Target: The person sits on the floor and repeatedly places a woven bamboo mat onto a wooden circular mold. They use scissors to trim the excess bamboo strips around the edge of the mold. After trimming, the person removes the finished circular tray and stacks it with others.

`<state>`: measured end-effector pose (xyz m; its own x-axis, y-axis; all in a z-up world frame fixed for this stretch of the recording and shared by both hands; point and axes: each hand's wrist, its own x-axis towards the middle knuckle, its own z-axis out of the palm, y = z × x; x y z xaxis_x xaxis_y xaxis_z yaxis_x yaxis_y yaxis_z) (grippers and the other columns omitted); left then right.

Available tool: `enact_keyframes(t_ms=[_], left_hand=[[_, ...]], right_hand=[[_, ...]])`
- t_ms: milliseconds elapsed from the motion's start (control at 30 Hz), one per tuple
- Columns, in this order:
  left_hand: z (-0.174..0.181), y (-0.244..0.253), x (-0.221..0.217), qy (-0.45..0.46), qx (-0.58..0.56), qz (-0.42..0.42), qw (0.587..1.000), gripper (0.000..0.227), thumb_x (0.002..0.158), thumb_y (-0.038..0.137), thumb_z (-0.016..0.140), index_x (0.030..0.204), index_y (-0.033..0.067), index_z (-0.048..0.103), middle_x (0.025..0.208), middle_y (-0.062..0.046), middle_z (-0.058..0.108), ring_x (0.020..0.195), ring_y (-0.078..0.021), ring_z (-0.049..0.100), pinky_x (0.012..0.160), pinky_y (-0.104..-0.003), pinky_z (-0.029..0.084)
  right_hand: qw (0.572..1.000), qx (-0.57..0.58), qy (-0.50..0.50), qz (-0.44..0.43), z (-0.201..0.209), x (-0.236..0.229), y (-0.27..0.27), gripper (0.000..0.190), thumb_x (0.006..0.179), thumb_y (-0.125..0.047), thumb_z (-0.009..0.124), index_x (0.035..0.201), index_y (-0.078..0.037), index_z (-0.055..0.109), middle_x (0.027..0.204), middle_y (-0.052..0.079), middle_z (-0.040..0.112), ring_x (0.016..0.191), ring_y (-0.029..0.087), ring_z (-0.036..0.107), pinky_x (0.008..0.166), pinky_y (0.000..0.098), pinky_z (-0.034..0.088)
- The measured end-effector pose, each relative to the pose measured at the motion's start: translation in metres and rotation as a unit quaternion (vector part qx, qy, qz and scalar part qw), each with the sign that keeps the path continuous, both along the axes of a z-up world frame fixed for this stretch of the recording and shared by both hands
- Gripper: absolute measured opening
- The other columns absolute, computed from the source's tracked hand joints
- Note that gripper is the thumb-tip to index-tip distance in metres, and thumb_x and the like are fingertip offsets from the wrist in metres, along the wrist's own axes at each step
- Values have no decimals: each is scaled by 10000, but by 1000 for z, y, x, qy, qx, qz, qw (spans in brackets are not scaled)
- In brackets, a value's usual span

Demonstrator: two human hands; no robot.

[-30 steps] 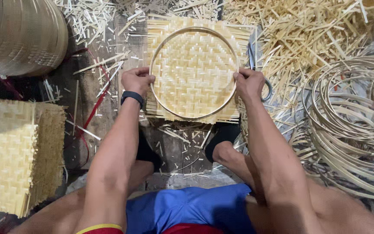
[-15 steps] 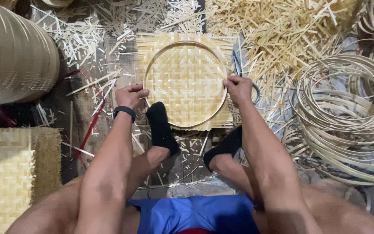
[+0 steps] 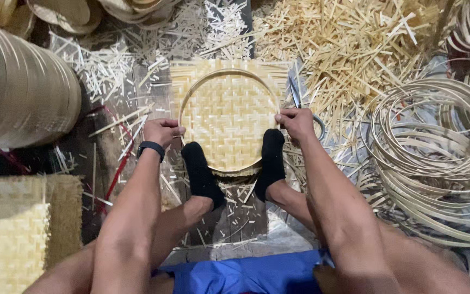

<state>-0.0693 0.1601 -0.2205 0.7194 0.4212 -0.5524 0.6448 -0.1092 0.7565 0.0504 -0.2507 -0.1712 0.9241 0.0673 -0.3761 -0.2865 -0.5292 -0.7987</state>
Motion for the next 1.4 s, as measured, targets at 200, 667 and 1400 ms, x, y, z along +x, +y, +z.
enact_keyframes(t_ms=[200,667,1400], left_hand=[[60,-32,78,-152,372,-191,895,398,812,314,851,1123,75,782,1251,-168,697,1217,-321,592,1070,-445,491],[78,-87,174,-141,182,-317,920,335,982,480,597,1232,314,745,1412,8,640,1195,-245,647,1018,-381,509],[50,-81,208,51,46,-330,941,659,907,637,595,936,9,795,890,-182,782,829,-275,695,835,-408,521]], right_hand=[[937,-175,-159,259,46,-78,80,1001,709,-458,832,1458,29,380,1510,278,392,1436,430,346,1202,468,266],[850,-173,-262,423,26,-125,126,738,805,-478,751,1403,-84,574,1460,184,508,1386,364,427,1126,576,307],[922,-281,-263,45,1,48,88,435,1013,-358,486,958,-6,734,1011,317,688,934,506,613,839,552,450]])
